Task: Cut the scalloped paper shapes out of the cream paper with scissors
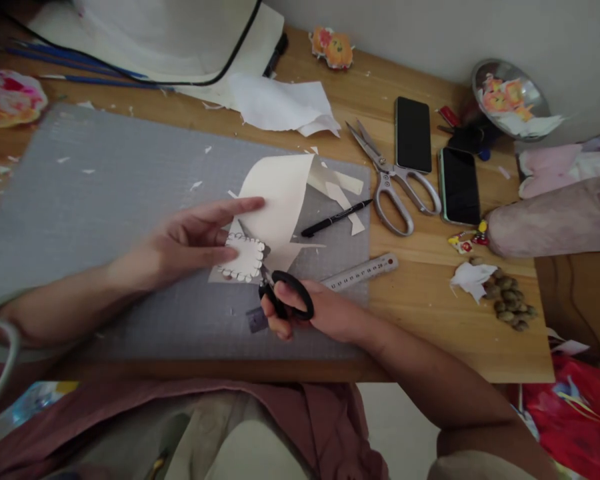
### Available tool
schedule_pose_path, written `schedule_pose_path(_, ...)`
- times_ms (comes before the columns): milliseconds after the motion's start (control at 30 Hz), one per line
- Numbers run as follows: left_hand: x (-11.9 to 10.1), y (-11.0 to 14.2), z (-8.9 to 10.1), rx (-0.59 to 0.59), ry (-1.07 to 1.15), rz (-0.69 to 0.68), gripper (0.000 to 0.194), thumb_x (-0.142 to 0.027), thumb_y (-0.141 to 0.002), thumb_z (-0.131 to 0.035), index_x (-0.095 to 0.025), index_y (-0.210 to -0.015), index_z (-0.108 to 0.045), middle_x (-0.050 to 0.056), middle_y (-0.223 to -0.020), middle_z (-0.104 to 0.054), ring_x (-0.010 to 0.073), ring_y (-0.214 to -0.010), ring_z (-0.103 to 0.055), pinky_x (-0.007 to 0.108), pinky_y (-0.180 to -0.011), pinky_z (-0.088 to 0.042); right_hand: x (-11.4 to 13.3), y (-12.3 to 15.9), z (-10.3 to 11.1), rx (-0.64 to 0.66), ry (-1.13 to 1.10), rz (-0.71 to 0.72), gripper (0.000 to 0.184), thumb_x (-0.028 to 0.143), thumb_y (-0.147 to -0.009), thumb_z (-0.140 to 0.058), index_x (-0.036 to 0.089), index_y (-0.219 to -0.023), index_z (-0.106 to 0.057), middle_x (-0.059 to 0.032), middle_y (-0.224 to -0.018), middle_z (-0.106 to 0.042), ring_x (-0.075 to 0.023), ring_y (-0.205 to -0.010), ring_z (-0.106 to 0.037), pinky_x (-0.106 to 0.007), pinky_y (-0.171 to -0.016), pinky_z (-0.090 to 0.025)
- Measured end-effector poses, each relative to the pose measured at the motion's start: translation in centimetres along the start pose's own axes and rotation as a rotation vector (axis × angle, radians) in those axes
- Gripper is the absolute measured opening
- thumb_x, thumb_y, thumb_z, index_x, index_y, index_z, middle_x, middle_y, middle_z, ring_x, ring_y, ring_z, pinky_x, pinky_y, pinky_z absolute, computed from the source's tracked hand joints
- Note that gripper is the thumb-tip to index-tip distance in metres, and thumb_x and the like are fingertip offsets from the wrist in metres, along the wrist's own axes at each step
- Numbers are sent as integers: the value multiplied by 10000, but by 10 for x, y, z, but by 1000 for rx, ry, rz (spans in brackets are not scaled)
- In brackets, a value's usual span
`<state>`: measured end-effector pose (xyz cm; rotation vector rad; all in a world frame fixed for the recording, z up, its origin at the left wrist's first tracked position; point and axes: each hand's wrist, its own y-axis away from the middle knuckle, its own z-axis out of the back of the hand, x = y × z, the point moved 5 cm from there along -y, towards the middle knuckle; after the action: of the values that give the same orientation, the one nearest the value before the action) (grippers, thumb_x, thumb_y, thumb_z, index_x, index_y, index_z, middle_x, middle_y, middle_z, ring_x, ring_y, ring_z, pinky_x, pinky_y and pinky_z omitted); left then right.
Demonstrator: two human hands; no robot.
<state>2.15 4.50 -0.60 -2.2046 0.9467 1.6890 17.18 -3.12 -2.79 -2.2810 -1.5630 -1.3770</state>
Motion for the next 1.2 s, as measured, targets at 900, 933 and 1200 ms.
schedule_pose_path(900,11,4,-5,133,10,53,630,-204,-832,-643,-260,-1412,-401,-4,-776,-617,85,-577,-498,180,-538,-428,6,5,-7,-38,164,25,577,711,-813,-464,135,-829,-493,31,-585,-496,-87,-533,-460,-246,-564,-390)
schedule_pose_path(933,11,4,-5,140,10,54,626,-208,-833,-643,-265,-1409,-405,2,-803,-626,87,-585,-504,184,-542,-433,5,5,-7,-33,155,8,578,713,-806,-474,135,-823,-491,31,-584,-494,-86,-533,-461,-242,-558,-387)
schedule_pose_path(1200,8,5,-8,175,45,58,581,-213,-826,-655,-282,-1371,-465,32,-886,-670,132,-716,-600,230,-654,-492,6,6,-8,-50,138,-25,584,734,-763,-510,152,-751,-478,53,-521,-455,-76,-478,-414,-228,-501,-368)
